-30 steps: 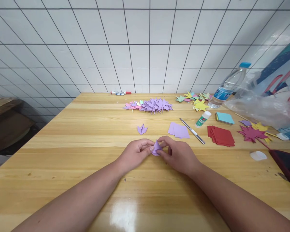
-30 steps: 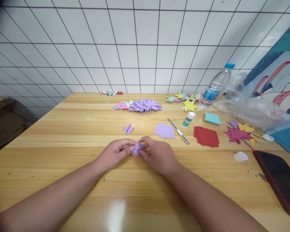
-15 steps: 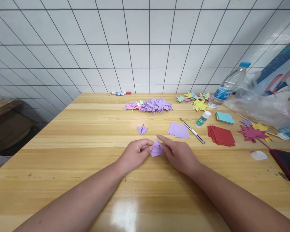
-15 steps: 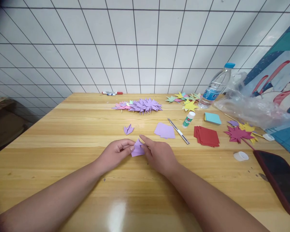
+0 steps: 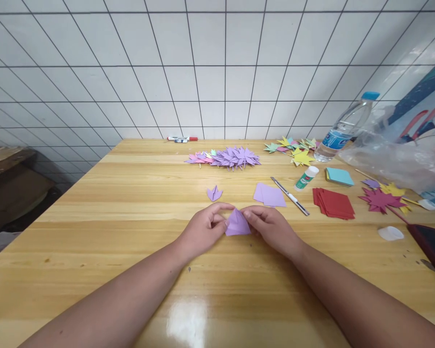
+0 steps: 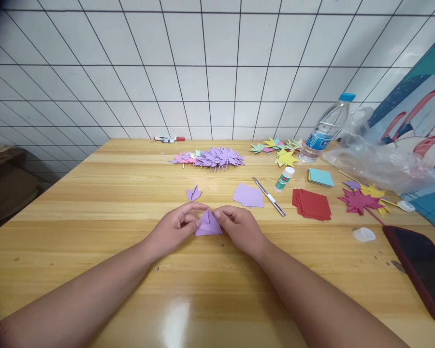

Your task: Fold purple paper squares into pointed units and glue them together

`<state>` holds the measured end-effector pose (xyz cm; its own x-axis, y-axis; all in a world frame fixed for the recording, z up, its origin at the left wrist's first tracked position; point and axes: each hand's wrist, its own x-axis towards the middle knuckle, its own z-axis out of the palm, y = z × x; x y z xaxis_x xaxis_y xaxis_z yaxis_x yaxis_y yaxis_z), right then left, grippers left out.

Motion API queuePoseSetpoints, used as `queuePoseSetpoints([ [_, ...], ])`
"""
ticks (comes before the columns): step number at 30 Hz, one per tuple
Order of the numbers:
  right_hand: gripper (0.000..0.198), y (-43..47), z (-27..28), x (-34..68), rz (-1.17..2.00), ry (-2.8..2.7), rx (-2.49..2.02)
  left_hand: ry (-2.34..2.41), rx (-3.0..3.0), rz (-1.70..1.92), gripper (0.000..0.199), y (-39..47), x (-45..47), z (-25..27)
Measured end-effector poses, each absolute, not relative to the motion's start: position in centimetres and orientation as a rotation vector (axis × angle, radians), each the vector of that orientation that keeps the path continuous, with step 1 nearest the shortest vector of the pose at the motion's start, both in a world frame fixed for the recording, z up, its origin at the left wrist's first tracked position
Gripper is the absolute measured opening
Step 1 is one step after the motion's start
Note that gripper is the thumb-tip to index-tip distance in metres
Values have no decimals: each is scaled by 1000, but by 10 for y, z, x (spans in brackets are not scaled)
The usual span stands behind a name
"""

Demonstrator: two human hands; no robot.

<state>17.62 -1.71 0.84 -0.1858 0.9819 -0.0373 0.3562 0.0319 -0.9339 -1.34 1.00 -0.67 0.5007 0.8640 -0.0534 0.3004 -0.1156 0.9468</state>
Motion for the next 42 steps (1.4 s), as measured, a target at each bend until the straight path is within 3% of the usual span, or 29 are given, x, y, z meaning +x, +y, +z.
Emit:
queuePoseSetpoints([
  [4,22,-16,4,175,1172,-1633,-1394,988,1656,635,44,8,-14,-3],
  [12,17,-16,6,175,976,-1679,-1495,966,1697,694,45,10,-14,-11],
  [20,14,-19,6,174,915,-1785,-1475,992,1804,587,22,8,-12,-13],
  [27,16,-21,6,172,1073,-1780,-1335,969,1683,626,20,11,-13,-12],
  [32,20,-21,3,172,958,-1780,-1476,977,1723,662,21,9,-11,-11],
  [42,14,-21,2,170,1057,-1691,-1350,964,1734,600,21,10,-12,-11],
])
